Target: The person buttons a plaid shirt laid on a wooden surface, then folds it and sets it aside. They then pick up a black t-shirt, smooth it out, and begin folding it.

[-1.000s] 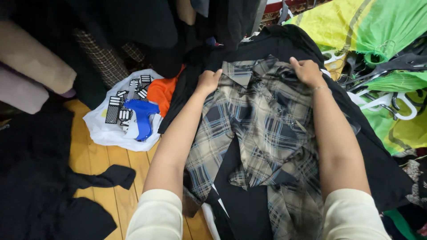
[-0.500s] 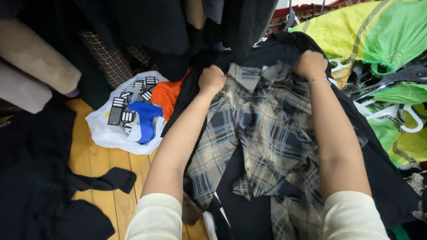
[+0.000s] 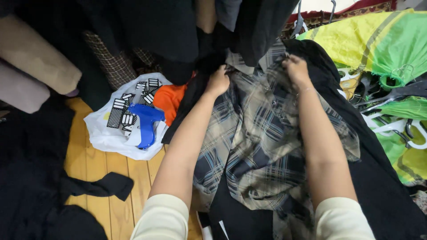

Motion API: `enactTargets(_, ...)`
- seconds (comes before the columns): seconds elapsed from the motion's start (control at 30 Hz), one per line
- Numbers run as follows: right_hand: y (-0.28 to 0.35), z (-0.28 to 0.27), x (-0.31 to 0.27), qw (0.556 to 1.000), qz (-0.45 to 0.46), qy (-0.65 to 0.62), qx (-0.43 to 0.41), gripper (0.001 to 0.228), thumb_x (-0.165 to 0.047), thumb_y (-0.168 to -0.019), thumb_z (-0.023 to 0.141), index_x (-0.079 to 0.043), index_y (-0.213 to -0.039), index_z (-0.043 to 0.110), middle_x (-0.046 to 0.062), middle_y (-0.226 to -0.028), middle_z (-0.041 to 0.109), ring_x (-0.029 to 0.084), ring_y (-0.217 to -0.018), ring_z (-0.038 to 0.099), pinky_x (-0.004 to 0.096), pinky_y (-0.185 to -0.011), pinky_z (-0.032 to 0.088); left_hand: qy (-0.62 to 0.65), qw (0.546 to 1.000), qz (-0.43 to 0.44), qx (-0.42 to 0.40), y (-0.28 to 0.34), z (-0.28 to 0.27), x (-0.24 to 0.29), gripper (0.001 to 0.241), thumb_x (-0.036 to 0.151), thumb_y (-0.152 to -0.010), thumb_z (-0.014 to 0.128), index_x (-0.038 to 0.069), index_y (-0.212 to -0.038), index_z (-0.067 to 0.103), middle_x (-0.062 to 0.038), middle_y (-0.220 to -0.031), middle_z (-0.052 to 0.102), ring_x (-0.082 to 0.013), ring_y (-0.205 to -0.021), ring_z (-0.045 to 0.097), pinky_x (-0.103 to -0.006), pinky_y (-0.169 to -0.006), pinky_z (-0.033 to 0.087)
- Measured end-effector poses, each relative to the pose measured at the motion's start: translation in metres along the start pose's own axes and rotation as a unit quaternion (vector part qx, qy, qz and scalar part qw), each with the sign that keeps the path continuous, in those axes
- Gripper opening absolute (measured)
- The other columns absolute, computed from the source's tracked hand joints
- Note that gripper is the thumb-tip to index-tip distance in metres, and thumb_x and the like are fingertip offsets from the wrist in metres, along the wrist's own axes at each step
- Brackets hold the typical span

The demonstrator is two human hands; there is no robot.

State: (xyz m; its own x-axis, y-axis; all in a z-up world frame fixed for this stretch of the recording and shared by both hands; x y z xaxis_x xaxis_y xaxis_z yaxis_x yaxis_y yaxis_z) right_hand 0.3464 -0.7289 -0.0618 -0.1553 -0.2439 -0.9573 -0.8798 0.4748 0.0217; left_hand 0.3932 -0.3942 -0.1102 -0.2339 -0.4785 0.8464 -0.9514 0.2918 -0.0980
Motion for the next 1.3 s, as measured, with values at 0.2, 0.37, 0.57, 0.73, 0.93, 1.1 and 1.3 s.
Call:
enactTargets(0.2,-0.044,0.004,0.014,0.988,-0.145,-0.033,0.049,0.078,-0.004,-0.088,0.065,0.003,-0.157,0.027,0.019,-0.163,0.036,0.025,-0.151,0.04,0.03,-0.12,0.035,0.055,0.997,0.033,-0.04,-0.019,-0.011,0.035,0.07,0.014,-0.095,0.041,0.012,-0.162,0.021,-0.017,-0.162,0.039,-0.0342,-0.149,0.038,-0.0373,-0.121,0.028)
enactTargets(0.37,0.017,0.021,-0.05,0.983,-0.17,-0.024,-0.068,0.089,0.009,-0.085,0.058,-0.016,-0.158,0.014,0.013,-0.165,0.032,0.021,-0.147,0.041,0.03,-0.113,0.039,-0.125,0.989,0.082,-0.021,-0.039,-0.002,0.032,0.064,0.02,-0.086,0.051,0.003,-0.147,0.042,-0.024,-0.154,0.037,-0.0448,-0.143,0.029,-0.0449,-0.122,0.022)
enactTargets(0.57,-0.015,-0.074,-0.012,0.958,-0.254,0.076,0.106,0.045,0.005,-0.088,0.057,-0.012,-0.13,0.064,0.01,-0.112,0.079,0.015,-0.105,0.074,0.027,-0.097,0.054,-0.249,0.96,0.123,-0.031,0.032,-0.016,0.068,0.065,0.01,-0.084,0.054,0.014,-0.149,0.045,-0.015,-0.162,0.029,-0.041,-0.151,0.018,-0.0582,-0.116,0.024)
enactTargets(0.73,-0.037,-0.198,0.078,0.953,-0.057,0.258,0.15,0.022,-0.032,-0.084,0.076,-0.047,-0.099,0.08,-0.013,-0.08,0.072,0.011,-0.07,0.071,0.028,-0.064,0.058,-0.218,0.903,0.329,0.17,0.046,0.047,0.1,0.035,0.012,-0.087,0.06,0.019,-0.119,0.07,-0.011,-0.138,0.057,-0.0338,-0.135,0.048,-0.0503,-0.106,0.046)
enactTargets(0.93,0.064,-0.211,0.045,0.99,-0.014,0.126,-0.056,0.018,-0.005,-0.094,0.075,0.002,-0.11,0.071,0.017,-0.086,0.07,0.022,-0.066,0.072,0.032,-0.061,0.063,-0.031,0.937,0.349,0.003,0.111,0.13,0.165,0.045,0.003,-0.094,0.053,0.005,-0.139,0.058,-0.018,-0.131,0.06,-0.0354,-0.131,0.054,-0.0437,-0.121,0.036)
enactTargets(1.1,0.106,-0.194,0.008,0.903,-0.018,0.393,-0.173,0.036,-0.026,-0.079,0.085,-0.014,-0.113,0.08,0.008,-0.095,0.078,0.03,-0.096,0.073,0.045,-0.089,0.055,-0.199,0.943,0.183,-0.194,0.155,0.118,0.182,0.059,0.019,-0.111,0.034,0.01,-0.165,0.016,-0.016,-0.171,0.015,-0.0319,-0.158,0.022,-0.0437,-0.128,0.023)
enactTargets(1.3,0.166,-0.131,-0.065,0.96,0.077,0.204,-0.177,0.03,-0.034,-0.104,0.065,-0.009,-0.119,0.075,0.007,-0.088,0.066,0.011,-0.078,0.064,0.027,-0.07,0.058,-0.196,0.936,0.25,-0.152,0.145,0.141,0.161,0.051,0.023,-0.108,0.038,0.008,-0.157,0.038,-0.019,-0.163,0.032,-0.0349,-0.156,0.022,-0.0471,-0.129,0.019)
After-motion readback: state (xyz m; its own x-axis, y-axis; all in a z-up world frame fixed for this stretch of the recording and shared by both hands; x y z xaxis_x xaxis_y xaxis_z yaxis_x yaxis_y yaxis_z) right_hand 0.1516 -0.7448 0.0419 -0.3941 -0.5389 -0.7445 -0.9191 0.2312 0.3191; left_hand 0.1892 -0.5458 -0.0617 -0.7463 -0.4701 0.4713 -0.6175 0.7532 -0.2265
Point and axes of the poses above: each hand's wrist, its own y-axis away from the middle knuckle, its own z-axis out of the palm, x = y × z, the point moved 5 cm from there along -y, towards the middle knuckle
